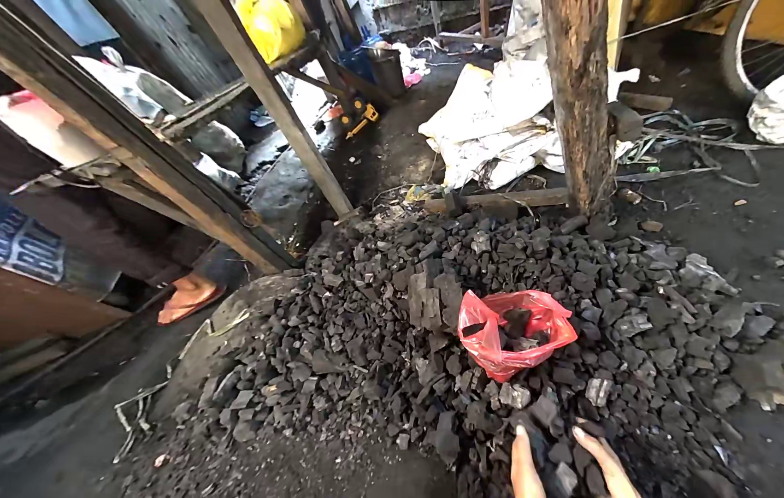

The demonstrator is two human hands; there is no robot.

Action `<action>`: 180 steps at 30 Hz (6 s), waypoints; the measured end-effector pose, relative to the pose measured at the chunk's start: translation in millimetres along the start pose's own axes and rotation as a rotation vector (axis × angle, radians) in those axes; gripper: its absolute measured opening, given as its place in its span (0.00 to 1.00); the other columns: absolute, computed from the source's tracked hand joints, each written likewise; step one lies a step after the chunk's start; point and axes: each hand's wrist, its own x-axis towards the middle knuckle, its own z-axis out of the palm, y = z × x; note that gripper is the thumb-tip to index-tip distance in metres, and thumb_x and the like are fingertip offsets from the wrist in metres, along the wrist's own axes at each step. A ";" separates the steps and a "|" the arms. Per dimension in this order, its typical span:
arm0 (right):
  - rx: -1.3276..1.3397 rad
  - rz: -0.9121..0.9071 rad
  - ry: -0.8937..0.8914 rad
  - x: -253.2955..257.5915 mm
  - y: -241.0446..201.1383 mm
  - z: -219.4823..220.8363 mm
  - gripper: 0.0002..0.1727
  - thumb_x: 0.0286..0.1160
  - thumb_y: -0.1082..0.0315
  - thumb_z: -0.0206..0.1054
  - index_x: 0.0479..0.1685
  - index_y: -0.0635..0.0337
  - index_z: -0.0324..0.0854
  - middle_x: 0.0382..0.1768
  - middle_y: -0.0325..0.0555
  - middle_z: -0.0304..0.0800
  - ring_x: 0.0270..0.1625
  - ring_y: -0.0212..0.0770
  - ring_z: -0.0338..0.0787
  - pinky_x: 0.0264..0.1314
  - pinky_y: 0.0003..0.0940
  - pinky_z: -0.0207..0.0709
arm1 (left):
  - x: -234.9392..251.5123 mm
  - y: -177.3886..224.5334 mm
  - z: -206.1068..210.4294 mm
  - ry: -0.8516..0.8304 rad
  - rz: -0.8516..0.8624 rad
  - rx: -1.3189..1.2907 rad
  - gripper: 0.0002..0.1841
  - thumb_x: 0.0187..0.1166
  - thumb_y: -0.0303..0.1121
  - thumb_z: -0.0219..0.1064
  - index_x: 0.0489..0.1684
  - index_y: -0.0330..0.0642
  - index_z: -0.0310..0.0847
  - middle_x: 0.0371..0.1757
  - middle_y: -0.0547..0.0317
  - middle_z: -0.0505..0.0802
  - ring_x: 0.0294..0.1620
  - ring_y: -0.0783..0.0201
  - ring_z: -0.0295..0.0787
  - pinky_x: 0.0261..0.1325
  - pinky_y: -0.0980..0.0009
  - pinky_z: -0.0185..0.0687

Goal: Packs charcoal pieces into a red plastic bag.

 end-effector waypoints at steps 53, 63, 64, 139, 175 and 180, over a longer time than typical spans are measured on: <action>-2.030 -0.840 -0.644 -91.5 -206.2 10.0 0.15 0.85 0.73 0.59 0.62 0.65 0.87 0.61 0.61 0.91 0.79 0.67 0.77 0.87 0.79 0.37 | -118.9 201.2 -15.8 -0.295 0.554 0.382 0.16 0.89 0.25 0.56 0.72 0.41 0.67 0.39 0.50 0.84 0.30 0.61 0.83 0.38 0.64 0.83; -1.899 -1.391 -0.657 -136.8 -176.9 -37.7 0.20 0.56 0.76 0.80 0.52 0.59 0.89 0.37 0.54 0.93 0.45 0.61 0.93 0.58 0.68 0.78 | -140.8 187.1 -31.3 -0.236 0.530 2.209 0.34 0.66 0.35 0.82 0.73 0.31 0.77 0.68 0.30 0.85 0.70 0.32 0.81 0.70 0.32 0.72; -1.871 -1.498 -0.619 -139.3 -170.7 -36.4 0.21 0.51 0.81 0.80 0.49 0.58 0.89 0.33 0.53 0.92 0.41 0.59 0.94 0.54 0.66 0.81 | -135.8 176.5 -31.7 -0.180 0.470 2.314 0.29 0.69 0.38 0.80 0.65 0.28 0.81 0.65 0.30 0.86 0.69 0.33 0.81 0.68 0.32 0.72; 0.504 -0.483 -0.264 -158.2 -98.3 13.1 0.27 0.57 0.69 0.70 0.61 0.52 0.69 0.37 0.31 0.95 0.40 0.27 0.95 0.43 0.28 0.92 | -186.1 129.9 -73.4 -0.682 0.814 0.156 0.18 0.87 0.28 0.48 0.28 0.46 0.82 0.25 0.68 0.88 0.26 0.77 0.85 0.32 0.79 0.83; -0.403 -1.565 -0.244 -164.1 -152.5 44.1 0.23 0.77 0.61 0.70 0.13 0.56 0.68 0.19 0.35 0.71 0.30 0.24 0.75 0.41 0.18 0.68 | -203.8 112.8 -47.8 -0.764 0.812 0.812 0.16 0.86 0.31 0.51 0.47 0.33 0.87 0.39 0.64 0.89 0.34 0.78 0.83 0.41 0.78 0.81; -0.765 -2.024 -0.078 -188.5 -200.6 29.0 0.18 0.73 0.68 0.63 0.14 0.53 0.64 0.16 0.39 0.64 0.26 0.35 0.71 0.50 0.30 0.69 | -259.3 135.4 -48.8 -0.671 1.480 1.349 0.14 0.81 0.29 0.61 0.42 0.32 0.93 0.43 0.42 0.92 0.44 0.53 0.91 0.48 0.62 0.86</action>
